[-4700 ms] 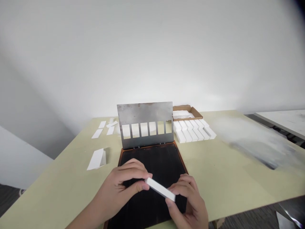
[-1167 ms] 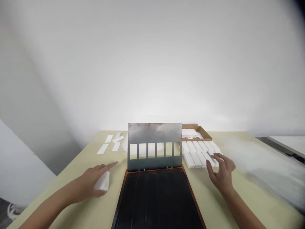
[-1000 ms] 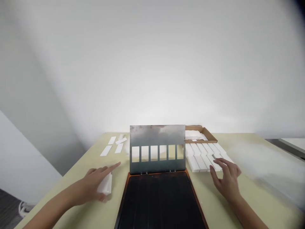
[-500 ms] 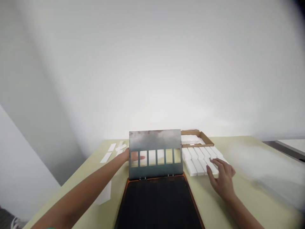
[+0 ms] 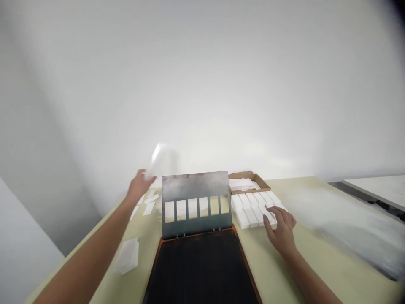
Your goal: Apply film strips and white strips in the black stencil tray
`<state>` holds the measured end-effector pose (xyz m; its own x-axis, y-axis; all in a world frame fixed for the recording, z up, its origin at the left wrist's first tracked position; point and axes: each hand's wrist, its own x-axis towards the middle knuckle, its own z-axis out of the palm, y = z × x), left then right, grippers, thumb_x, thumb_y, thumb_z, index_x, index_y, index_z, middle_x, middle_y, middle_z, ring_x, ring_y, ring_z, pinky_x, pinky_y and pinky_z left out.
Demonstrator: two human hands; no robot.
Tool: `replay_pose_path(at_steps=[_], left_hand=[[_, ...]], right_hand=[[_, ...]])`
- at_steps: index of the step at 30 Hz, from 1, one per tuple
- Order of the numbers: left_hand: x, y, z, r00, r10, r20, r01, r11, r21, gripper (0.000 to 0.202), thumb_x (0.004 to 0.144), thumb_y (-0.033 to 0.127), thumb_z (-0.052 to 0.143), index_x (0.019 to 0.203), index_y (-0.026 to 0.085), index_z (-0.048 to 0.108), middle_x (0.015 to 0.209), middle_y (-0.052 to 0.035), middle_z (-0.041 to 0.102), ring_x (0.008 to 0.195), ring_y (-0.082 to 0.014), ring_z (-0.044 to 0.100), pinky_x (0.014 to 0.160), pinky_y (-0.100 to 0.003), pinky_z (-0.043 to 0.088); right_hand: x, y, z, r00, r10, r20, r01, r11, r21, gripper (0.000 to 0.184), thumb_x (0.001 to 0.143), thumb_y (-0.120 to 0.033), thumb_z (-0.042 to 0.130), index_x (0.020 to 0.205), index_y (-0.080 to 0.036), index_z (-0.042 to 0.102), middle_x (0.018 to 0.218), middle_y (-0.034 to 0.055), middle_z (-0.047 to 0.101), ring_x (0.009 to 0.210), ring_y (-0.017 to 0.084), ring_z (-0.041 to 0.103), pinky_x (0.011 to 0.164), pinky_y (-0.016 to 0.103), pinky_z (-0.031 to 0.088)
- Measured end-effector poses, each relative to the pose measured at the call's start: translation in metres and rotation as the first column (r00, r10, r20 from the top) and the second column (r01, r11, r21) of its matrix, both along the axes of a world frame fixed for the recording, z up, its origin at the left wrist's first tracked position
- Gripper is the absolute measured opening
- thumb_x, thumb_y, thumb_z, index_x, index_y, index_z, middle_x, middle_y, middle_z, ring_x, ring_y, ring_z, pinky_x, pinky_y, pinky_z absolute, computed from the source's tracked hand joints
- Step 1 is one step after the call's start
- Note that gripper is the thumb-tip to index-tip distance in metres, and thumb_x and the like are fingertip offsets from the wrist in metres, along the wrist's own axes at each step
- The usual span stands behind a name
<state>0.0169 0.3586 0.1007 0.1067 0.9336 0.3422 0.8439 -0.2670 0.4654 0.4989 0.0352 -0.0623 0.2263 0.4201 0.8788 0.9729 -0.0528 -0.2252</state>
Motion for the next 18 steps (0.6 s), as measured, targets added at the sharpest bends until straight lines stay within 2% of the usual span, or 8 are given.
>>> replay_pose_path(at_steps=[3,6,9,12,15,18], left_hand=[[-0.04,-0.005,0.012,0.999,0.036,0.01,-0.036,0.999,0.007,0.04,0.103,0.037,0.069,0.138,0.018,0.061,0.137,-0.0118,0.063,0.116,-0.0272,0.067,0.098,-0.049,0.06],[-0.074,-0.018,0.014,0.998,0.066,0.012,-0.066,0.997,-0.034,0.039,0.104,0.037,0.068,0.136,0.017,0.061,0.133,-0.0112,0.065,0.112,-0.0257,0.069,0.094,-0.047,0.061],[-0.087,-0.026,0.014,0.995,0.097,-0.017,-0.098,0.992,-0.076,0.037,0.104,0.038,0.068,0.134,0.016,0.063,0.131,-0.0107,0.066,0.11,-0.025,0.07,0.093,-0.045,0.062],[-0.071,-0.022,0.014,0.994,0.083,-0.069,-0.088,0.993,-0.083,0.037,0.104,0.038,0.068,0.133,0.016,0.063,0.13,-0.0106,0.067,0.109,-0.0249,0.07,0.092,-0.045,0.062],[-0.035,-0.014,0.012,0.988,0.039,-0.146,-0.046,0.998,-0.044,0.038,0.104,0.039,0.068,0.135,0.017,0.063,0.133,-0.0111,0.065,0.113,-0.026,0.069,0.095,-0.047,0.061],[0.005,-0.015,0.001,0.969,-0.067,-0.238,0.058,0.997,-0.044,0.038,0.104,0.038,0.068,0.135,0.018,0.063,0.135,-0.0113,0.065,0.115,-0.0266,0.068,0.097,-0.048,0.06]], right_hand=[[0.002,-0.003,0.001,1.0,0.019,0.01,-0.019,1.0,-0.011,0.022,0.103,-0.037,0.057,0.119,-0.024,0.062,0.115,0.0109,0.07,0.113,0.031,0.063,0.099,0.047,0.037],[0.003,-0.004,0.001,0.999,0.045,0.009,-0.045,0.999,-0.015,0.022,0.102,-0.037,0.058,0.118,-0.024,0.063,0.115,0.0107,0.07,0.113,0.031,0.064,0.098,0.047,0.037],[0.003,-0.002,-0.001,0.998,0.07,0.007,-0.07,0.997,-0.017,0.019,0.101,-0.037,0.059,0.112,-0.024,0.066,0.114,0.0105,0.07,0.11,0.031,0.064,0.097,0.047,0.037],[0.003,-0.001,-0.003,0.996,0.088,0.016,-0.088,0.996,-0.03,0.016,0.101,-0.036,0.059,0.105,-0.025,0.069,0.113,0.0099,0.069,0.108,0.031,0.064,0.094,0.046,0.038],[0.003,-0.002,-0.004,0.995,0.089,0.035,-0.087,0.995,-0.052,0.014,0.1,-0.034,0.059,0.103,-0.025,0.07,0.112,0.0094,0.068,0.106,0.03,0.064,0.093,0.046,0.039],[0.001,-0.003,-0.003,0.995,0.077,0.063,-0.072,0.995,-0.075,0.014,0.101,-0.032,0.06,0.103,-0.024,0.07,0.113,0.0095,0.068,0.106,0.029,0.063,0.093,0.045,0.04]])
